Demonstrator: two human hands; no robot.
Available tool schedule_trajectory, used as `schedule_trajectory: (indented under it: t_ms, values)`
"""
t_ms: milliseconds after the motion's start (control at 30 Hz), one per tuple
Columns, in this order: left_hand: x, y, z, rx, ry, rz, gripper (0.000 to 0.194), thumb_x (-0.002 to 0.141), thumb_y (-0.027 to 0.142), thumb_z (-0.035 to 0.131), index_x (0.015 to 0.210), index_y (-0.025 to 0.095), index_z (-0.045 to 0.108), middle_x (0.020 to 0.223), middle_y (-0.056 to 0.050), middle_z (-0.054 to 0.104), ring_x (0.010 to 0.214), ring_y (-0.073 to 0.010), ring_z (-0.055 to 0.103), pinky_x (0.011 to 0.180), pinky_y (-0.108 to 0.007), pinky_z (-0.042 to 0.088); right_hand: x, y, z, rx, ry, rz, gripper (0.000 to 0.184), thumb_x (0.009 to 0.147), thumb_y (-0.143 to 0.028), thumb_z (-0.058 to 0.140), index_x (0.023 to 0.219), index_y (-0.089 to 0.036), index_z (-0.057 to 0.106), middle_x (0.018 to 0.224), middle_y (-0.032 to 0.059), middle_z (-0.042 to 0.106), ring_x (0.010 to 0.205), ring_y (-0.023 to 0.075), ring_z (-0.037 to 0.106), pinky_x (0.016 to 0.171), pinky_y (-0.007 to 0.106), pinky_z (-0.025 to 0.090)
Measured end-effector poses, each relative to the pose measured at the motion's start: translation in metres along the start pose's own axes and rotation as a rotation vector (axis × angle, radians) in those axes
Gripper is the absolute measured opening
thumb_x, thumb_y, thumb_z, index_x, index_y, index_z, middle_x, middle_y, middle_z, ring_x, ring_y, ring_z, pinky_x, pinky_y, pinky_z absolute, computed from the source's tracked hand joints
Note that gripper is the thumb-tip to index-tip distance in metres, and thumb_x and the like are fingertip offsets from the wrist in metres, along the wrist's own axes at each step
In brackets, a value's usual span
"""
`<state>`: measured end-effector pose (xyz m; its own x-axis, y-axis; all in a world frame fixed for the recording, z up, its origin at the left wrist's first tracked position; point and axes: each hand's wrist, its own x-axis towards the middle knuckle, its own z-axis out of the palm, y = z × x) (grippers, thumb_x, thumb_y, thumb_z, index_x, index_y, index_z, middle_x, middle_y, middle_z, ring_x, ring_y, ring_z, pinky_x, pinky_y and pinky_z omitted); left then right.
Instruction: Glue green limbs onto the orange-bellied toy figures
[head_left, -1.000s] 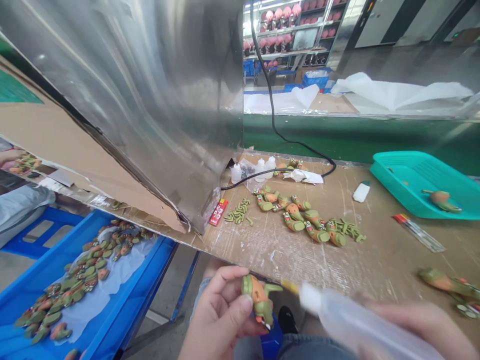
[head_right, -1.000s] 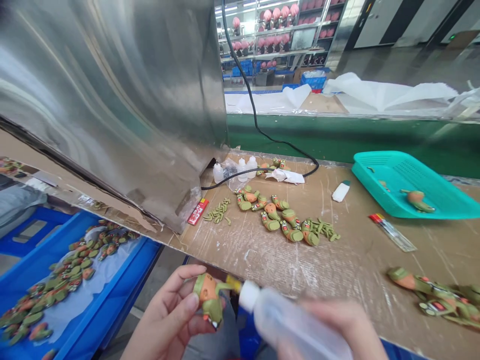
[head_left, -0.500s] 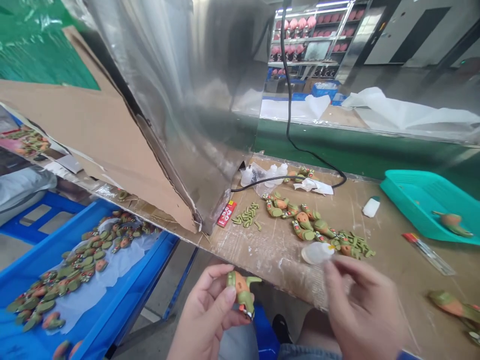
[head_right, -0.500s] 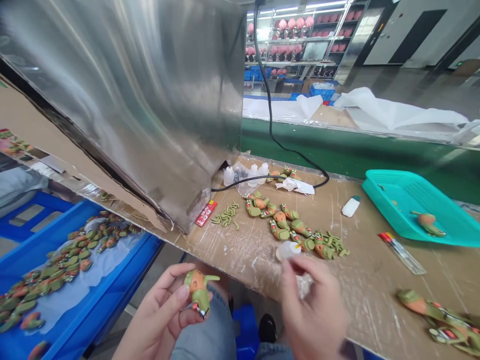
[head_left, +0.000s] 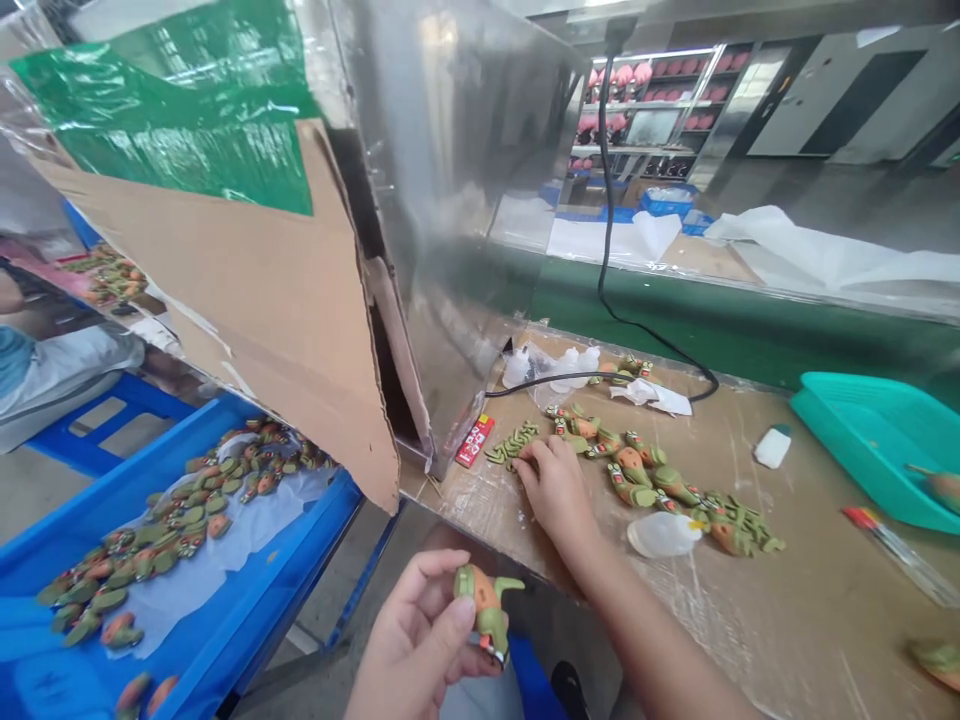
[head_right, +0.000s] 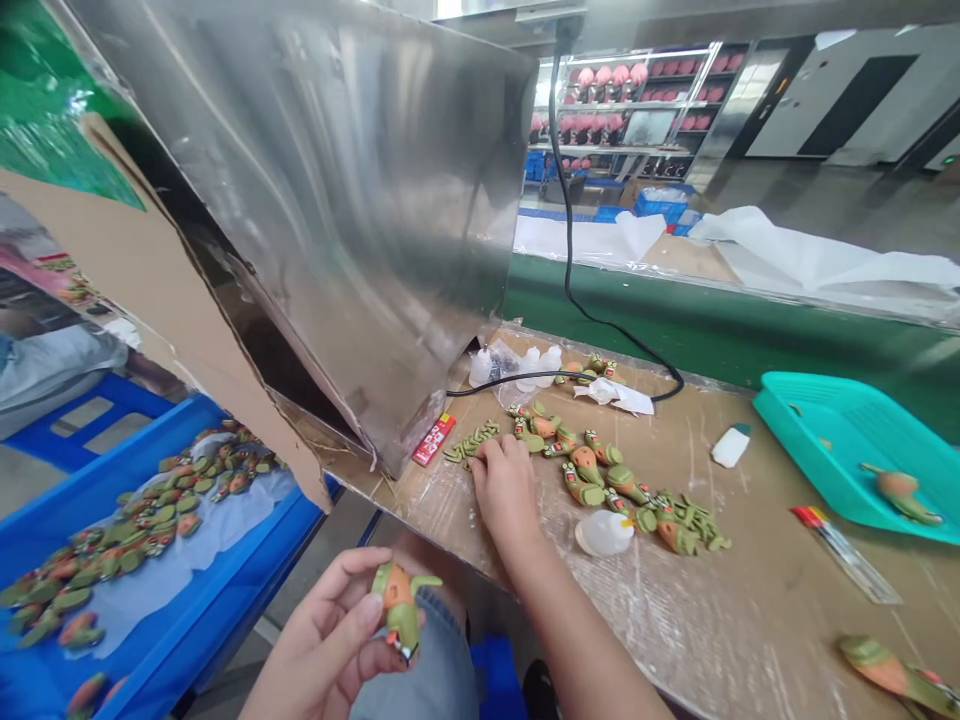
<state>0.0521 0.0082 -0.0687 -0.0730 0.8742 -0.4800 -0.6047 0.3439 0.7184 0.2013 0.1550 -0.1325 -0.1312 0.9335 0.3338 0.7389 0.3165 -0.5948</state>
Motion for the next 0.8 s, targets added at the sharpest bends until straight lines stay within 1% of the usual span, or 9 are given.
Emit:
schedule_trajectory:
  t_ms: [100,167,200,300,367,500,600,700,800]
  values:
    - [0.002,0.000,0.000,-0.019,0.003,0.003,0.036,0.060,0.029,0.081,0.088,0.016,0.062,0.071,-0.003,0.071,0.054,-0.0133,0.063,0.048,-0.025,0.054,-0.013,-0.017,-0.020,0.134,0.003,0.038,0.012,0.082,-0.024,0.055,0.072,-0.019,0.057,0.076,0.0027,0.053,0.075,0.0207,0.049,0.069,0.035,0.040]
    - [0.002,-0.001,0.001,-0.030,-0.017,-0.004,0.038,0.060,0.031,0.081,0.089,0.017,0.061,0.070,-0.002,0.070,0.054,-0.0130,0.063,0.048,-0.026,0.055,-0.030,-0.034,-0.041,0.241,-0.011,0.064,0.015,0.086,-0.032,0.053,0.076,-0.021,0.057,0.078,0.0019,0.054,0.070,0.0183,0.051,0.062,0.030,0.041]
    - [0.002,-0.001,0.003,-0.032,-0.035,-0.013,0.038,0.060,0.031,0.081,0.089,0.017,0.061,0.070,-0.002,0.070,0.054,-0.0132,0.063,0.048,-0.026,0.055,-0.040,-0.043,-0.052,0.294,-0.028,0.064,0.017,0.087,-0.034,0.052,0.076,-0.022,0.057,0.079,0.0011,0.054,0.071,0.0173,0.052,0.062,0.028,0.043]
    - [0.001,-0.001,0.009,-0.037,-0.095,-0.053,0.038,0.060,0.031,0.080,0.090,0.017,0.060,0.073,-0.001,0.070,0.056,-0.0132,0.064,0.047,-0.027,0.057,-0.069,-0.064,-0.078,0.540,-0.050,0.077,0.013,0.084,-0.032,0.059,0.073,-0.024,0.058,0.084,-0.0006,0.052,0.080,0.0147,0.054,0.066,0.022,0.045]
    - [-0.001,-0.001,0.013,-0.040,-0.145,-0.073,0.037,0.062,0.031,0.080,0.091,0.018,0.060,0.076,-0.001,0.071,0.057,-0.0127,0.064,0.047,-0.027,0.058,-0.081,-0.071,-0.087,0.640,-0.042,0.065,0.009,0.082,-0.029,0.062,0.073,-0.026,0.061,0.083,-0.0013,0.052,0.078,0.0131,0.054,0.066,0.019,0.046]
    - [-0.005,-0.002,0.020,-0.040,-0.238,-0.080,0.034,0.064,0.030,0.078,0.091,0.019,0.060,0.079,0.000,0.072,0.058,-0.0124,0.066,0.049,-0.026,0.059,-0.090,-0.068,-0.093,0.613,-0.031,0.020,0.005,0.081,-0.024,0.063,0.077,-0.027,0.062,0.083,-0.0011,0.053,0.076,0.0124,0.055,0.066,0.018,0.049]
    - [-0.008,-0.005,0.023,-0.030,-0.270,-0.077,0.032,0.066,0.029,0.077,0.092,0.019,0.061,0.080,-0.001,0.072,0.058,-0.0123,0.067,0.051,-0.026,0.059,-0.094,-0.065,-0.095,0.548,-0.005,-0.064,0.007,0.081,-0.020,0.063,0.081,-0.027,0.062,0.084,0.0001,0.053,0.077,0.0132,0.056,0.064,0.018,0.050]
    - [-0.011,-0.008,0.024,-0.029,-0.269,-0.040,0.033,0.064,0.026,0.078,0.092,0.019,0.061,0.082,-0.003,0.072,0.061,-0.0131,0.066,0.051,-0.026,0.059,-0.100,-0.065,-0.098,0.457,0.039,-0.136,0.011,0.082,-0.015,0.059,0.085,-0.025,0.060,0.084,0.0012,0.051,0.074,0.0134,0.055,0.060,0.020,0.050]
    - [-0.013,-0.011,0.026,-0.007,-0.235,0.006,0.034,0.061,0.021,0.080,0.090,0.019,0.062,0.083,-0.004,0.072,0.066,-0.0145,0.065,0.050,-0.025,0.058,-0.104,-0.065,-0.102,0.318,0.070,-0.289,0.016,0.079,-0.009,0.061,0.089,-0.022,0.059,0.085,0.0033,0.050,0.078,0.0159,0.052,0.063,0.025,0.049]
